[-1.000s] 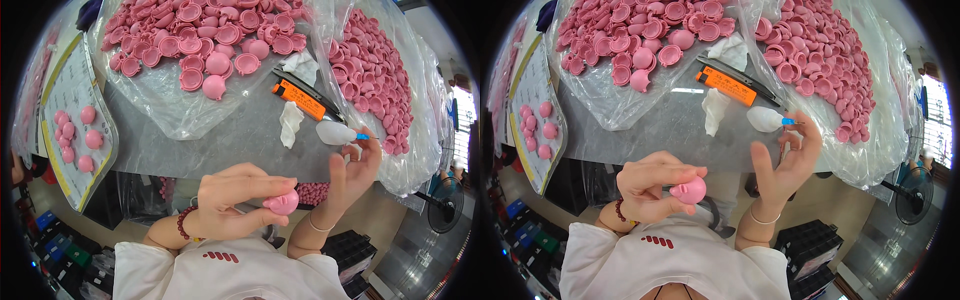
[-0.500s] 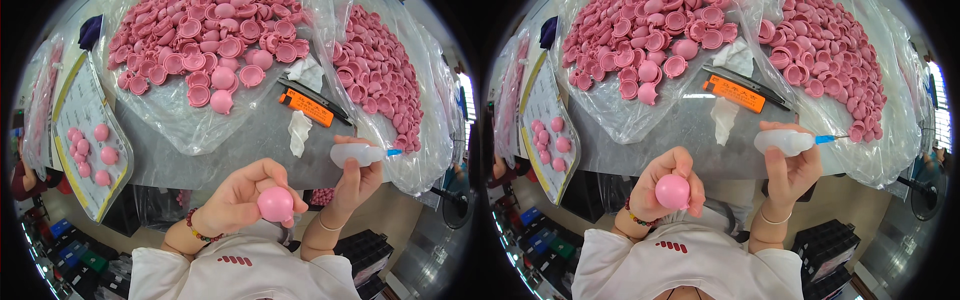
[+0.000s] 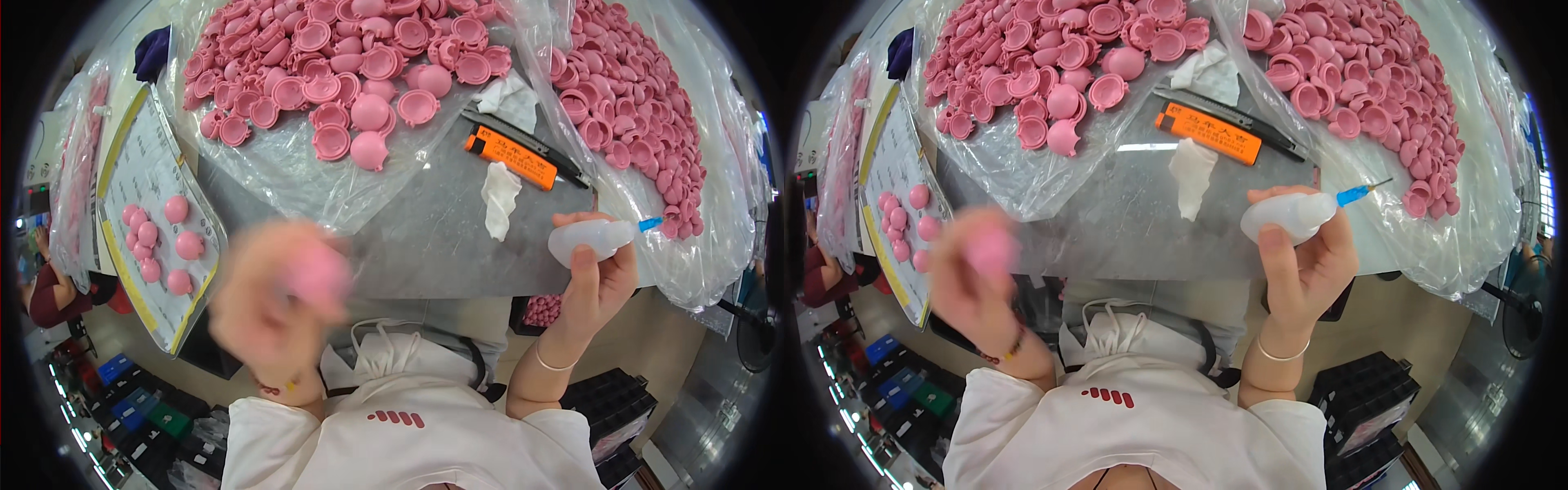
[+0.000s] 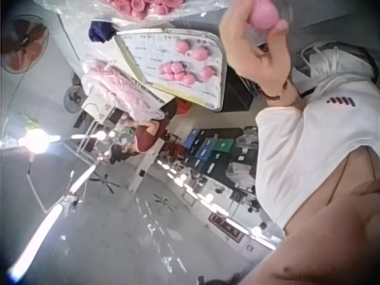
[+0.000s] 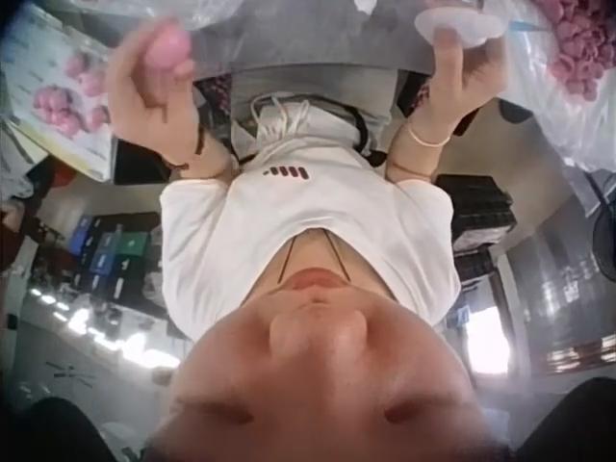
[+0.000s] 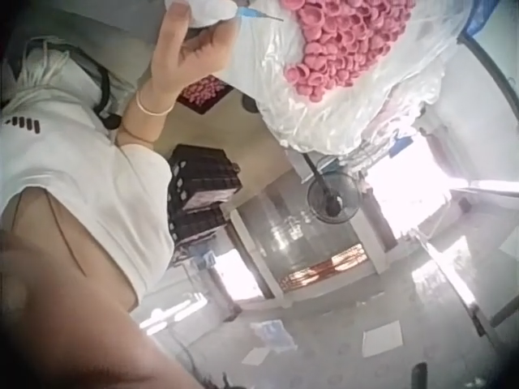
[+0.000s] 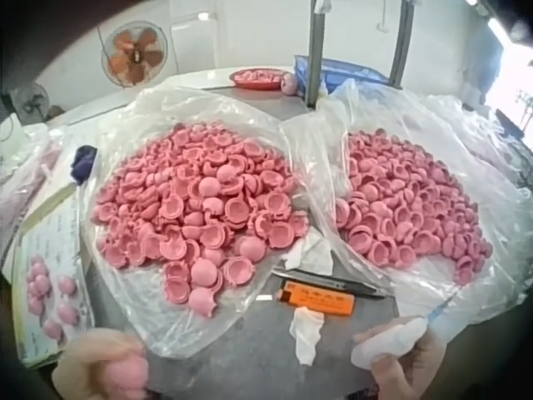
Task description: Applying glue to plastic toy components and joining them together to form small toy balls.
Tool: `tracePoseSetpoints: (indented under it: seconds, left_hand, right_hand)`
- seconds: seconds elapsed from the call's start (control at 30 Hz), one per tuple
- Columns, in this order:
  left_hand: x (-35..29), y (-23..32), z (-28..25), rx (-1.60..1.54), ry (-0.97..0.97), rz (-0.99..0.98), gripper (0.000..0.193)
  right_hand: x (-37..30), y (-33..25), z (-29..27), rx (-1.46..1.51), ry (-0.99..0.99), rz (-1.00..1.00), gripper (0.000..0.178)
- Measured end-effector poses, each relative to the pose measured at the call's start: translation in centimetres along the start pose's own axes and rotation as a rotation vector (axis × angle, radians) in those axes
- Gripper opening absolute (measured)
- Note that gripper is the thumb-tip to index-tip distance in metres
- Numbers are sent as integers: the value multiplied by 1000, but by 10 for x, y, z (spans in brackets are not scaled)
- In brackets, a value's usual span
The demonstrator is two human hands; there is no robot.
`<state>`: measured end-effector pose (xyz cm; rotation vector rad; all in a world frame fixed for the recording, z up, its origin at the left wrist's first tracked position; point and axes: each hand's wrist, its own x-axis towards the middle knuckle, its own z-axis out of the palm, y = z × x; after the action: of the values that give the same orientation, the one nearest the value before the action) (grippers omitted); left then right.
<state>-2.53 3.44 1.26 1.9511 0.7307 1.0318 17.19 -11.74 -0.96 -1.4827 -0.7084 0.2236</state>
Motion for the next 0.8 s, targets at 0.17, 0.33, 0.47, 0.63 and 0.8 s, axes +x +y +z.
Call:
tracePoseSetpoints:
  seconds: [0.17, 0.33, 0.47, 0.63, 0.8]
  left_hand:
    - [22, -47, -104, 745, 308, -116, 24]
    - [30, -42, -63, 869, 381, 103, 23]
    - [46, -19, -6, 591, -107, 225, 21]
    - [55, -26, 1, 581, -198, 164, 17]
    - [40, -1, 12, 350, -155, 148, 20]
  right_hand:
    - [2, -5, 3, 21, -42, -6, 24]
    - [-1, -1, 3, -11, -35, 3, 25]
    - [-3, 0, -1, -79, -37, -22, 27]
    - [-3, -2, 3, -51, -42, -41, 27]
    - [-4, -2, 2, 33, 19, -124, 32]
